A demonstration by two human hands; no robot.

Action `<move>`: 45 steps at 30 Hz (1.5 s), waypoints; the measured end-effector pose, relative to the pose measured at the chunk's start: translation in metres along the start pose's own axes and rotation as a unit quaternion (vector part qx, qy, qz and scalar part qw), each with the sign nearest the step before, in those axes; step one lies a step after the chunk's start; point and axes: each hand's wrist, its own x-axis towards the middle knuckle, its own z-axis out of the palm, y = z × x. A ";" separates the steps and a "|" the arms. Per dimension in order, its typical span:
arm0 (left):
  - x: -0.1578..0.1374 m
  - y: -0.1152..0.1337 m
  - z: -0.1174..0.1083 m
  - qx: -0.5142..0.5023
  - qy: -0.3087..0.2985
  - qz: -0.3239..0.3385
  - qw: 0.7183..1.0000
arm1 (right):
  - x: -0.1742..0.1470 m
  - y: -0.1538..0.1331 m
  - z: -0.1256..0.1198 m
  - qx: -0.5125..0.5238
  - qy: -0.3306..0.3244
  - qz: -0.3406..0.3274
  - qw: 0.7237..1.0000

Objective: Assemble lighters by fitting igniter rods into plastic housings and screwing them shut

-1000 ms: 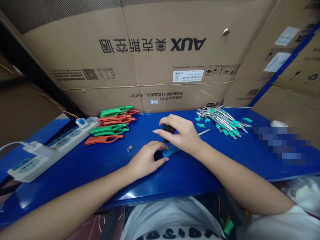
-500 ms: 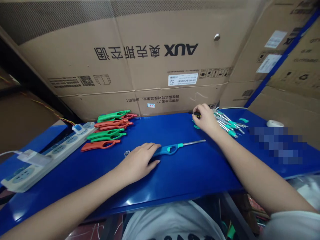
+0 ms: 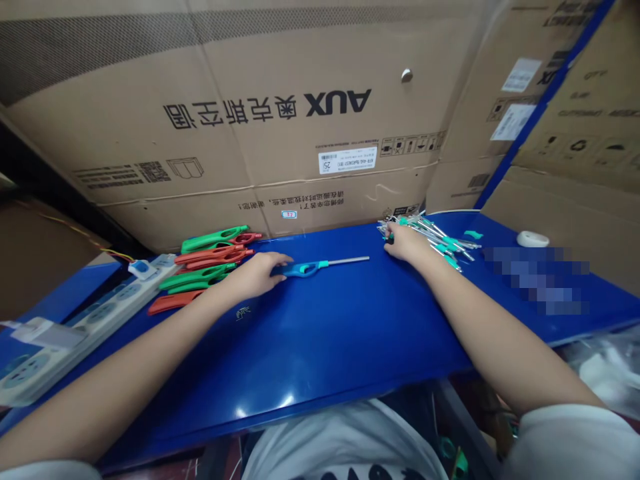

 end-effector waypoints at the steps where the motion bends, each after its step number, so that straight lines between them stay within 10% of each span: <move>1: 0.007 -0.005 -0.001 0.000 0.006 -0.006 1.000 | 0.001 0.003 -0.001 -0.001 -0.002 0.009 1.000; 23: 0.089 -0.029 0.016 0.003 0.120 -0.059 0.991 | 0.003 0.005 0.004 0.016 0.006 -0.022 1.000; 30: 0.077 -0.018 -0.002 0.049 0.135 -0.083 0.986 | 0.005 0.011 -0.001 -0.006 0.027 -0.003 1.000; 38: 0.044 -0.040 -0.063 0.149 0.136 -0.274 0.940 | 0.007 0.015 -0.007 -0.017 0.038 0.020 0.999; 45: 0.023 -0.058 -0.064 0.187 0.105 -0.326 0.921 | -0.003 -0.002 -0.009 0.004 0.089 -0.031 0.996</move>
